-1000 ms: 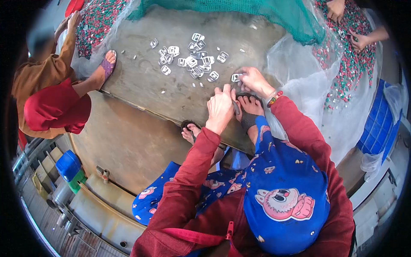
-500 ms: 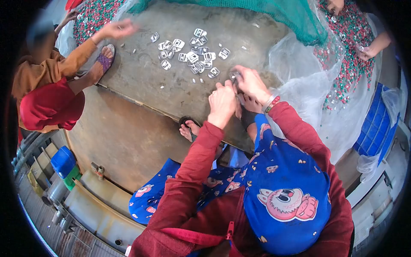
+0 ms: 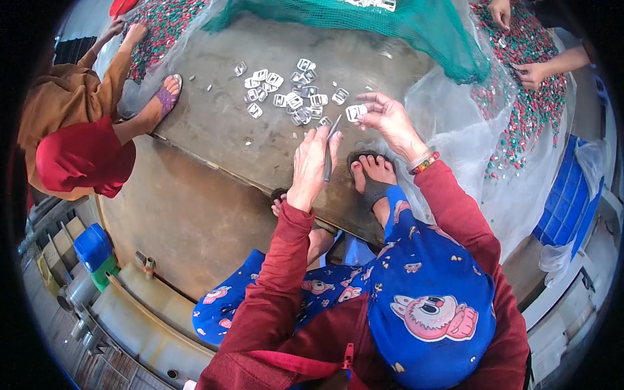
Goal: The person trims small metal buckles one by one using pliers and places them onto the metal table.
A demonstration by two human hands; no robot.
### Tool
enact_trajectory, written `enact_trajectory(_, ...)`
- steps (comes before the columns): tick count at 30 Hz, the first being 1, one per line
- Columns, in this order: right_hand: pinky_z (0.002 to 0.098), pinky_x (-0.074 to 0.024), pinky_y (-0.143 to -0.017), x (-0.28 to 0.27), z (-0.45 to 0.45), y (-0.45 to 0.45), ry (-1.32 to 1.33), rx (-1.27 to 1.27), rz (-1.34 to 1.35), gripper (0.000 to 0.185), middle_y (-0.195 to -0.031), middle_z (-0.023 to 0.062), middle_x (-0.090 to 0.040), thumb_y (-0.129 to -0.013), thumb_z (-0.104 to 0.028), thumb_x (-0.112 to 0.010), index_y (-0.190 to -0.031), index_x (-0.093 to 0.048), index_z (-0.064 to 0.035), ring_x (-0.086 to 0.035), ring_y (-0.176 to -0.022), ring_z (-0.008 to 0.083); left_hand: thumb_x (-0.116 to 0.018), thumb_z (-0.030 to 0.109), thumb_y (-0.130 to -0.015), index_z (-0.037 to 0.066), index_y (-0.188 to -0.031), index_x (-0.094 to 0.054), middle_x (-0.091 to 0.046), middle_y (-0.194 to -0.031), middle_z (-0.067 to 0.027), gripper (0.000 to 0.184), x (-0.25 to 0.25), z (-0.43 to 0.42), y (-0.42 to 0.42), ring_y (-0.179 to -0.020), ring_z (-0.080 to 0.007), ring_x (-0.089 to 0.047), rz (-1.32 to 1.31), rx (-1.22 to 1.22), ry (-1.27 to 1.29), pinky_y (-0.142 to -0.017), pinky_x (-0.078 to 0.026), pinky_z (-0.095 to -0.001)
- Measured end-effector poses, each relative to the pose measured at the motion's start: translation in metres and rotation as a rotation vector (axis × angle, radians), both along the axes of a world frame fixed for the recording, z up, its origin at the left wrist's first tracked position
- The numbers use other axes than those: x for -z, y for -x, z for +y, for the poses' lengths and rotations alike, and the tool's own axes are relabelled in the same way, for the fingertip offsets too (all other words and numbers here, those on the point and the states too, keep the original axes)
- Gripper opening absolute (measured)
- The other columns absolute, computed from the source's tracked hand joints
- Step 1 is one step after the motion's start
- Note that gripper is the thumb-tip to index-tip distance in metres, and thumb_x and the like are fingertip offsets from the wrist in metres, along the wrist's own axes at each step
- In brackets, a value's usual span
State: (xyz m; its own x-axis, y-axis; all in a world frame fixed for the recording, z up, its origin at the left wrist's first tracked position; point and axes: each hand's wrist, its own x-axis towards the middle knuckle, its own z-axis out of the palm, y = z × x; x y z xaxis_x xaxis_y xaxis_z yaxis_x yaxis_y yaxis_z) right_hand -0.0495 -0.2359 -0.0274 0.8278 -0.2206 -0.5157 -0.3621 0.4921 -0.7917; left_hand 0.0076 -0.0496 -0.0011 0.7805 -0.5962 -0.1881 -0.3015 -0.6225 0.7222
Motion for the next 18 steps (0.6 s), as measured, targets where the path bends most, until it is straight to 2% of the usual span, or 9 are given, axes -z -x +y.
enact_trajectory(5,0.0266,-0.0524,-0.069,0.007,0.001,0.004,0.104,0.022,0.038,0.033,-0.094,0.0114,-0.064,-0.080,0.004,-0.061,-0.112,-0.055,0.0043,-0.063,-0.077,0.0159,-0.054,0.021,-0.091,0.002,-0.095,-0.057,-0.058,-0.083,-0.0226,0.020,-0.008,-0.005,0.003,-0.073,-0.0418,-0.058,0.007,0.001,0.043,-0.061,-0.045,-0.0481)
enact_trajectory(10,0.0260,-0.0523,-0.069,0.002,0.001,0.006,0.058,0.006,0.072,0.032,-0.095,0.0112,-0.064,-0.081,0.003,-0.061,-0.113,-0.056,0.0048,-0.062,-0.076,0.0153,-0.055,0.020,-0.090,0.003,-0.098,-0.057,-0.058,-0.083,-0.0224,0.020,-0.008,-0.010,0.012,-0.071,-0.0424,-0.059,0.018,0.009,0.063,-0.059,-0.045,-0.0484)
enact_trajectory(18,0.0259,-0.0517,-0.072,-0.007,0.006,0.008,0.042,-0.032,0.050,0.032,-0.096,0.0087,-0.065,-0.083,0.000,-0.061,-0.115,-0.058,0.0026,-0.062,-0.076,0.0134,-0.053,0.021,-0.091,0.002,-0.093,-0.054,-0.057,-0.079,-0.0234,0.019,-0.006,-0.010,0.015,-0.070,-0.0444,-0.057,0.026,0.010,0.093,-0.057,-0.043,-0.0507)
